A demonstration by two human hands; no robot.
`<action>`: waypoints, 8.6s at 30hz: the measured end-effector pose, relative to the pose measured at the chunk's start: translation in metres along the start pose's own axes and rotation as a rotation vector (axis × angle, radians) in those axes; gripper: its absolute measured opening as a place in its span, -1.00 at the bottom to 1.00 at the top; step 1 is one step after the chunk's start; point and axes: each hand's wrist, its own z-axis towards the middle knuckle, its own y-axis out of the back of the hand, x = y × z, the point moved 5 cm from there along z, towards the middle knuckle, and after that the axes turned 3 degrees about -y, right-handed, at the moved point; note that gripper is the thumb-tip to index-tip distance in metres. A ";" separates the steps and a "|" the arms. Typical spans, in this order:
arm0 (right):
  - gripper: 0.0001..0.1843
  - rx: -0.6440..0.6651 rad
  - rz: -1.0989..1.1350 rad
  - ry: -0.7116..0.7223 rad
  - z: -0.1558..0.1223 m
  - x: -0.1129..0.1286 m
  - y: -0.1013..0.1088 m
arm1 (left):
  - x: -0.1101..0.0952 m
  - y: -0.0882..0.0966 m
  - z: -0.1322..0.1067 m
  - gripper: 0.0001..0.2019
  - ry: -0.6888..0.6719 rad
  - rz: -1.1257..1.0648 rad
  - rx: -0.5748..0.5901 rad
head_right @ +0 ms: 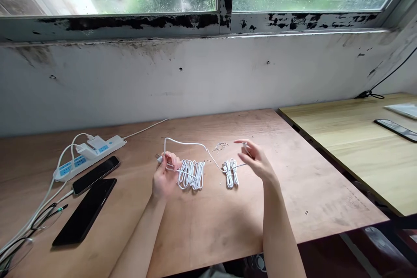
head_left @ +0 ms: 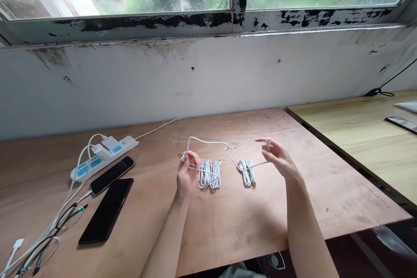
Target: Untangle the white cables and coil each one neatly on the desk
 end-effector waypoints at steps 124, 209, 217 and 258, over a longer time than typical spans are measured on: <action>-0.73 0.519 0.097 -0.179 -0.001 -0.025 -0.126 | 0.018 -0.004 -0.014 -0.53 0.012 0.714 0.167; -0.62 -0.014 0.501 -0.307 0.004 -0.055 -0.137 | 0.050 -0.006 -0.027 -0.65 0.010 1.009 0.091; -0.64 -0.055 0.744 -0.290 0.002 -0.045 -0.138 | 0.045 -0.025 -0.042 -0.74 -0.400 1.561 0.328; -0.67 -0.094 0.806 -0.165 0.010 -0.033 -0.109 | 0.063 -0.032 -0.046 -0.69 0.253 0.971 0.563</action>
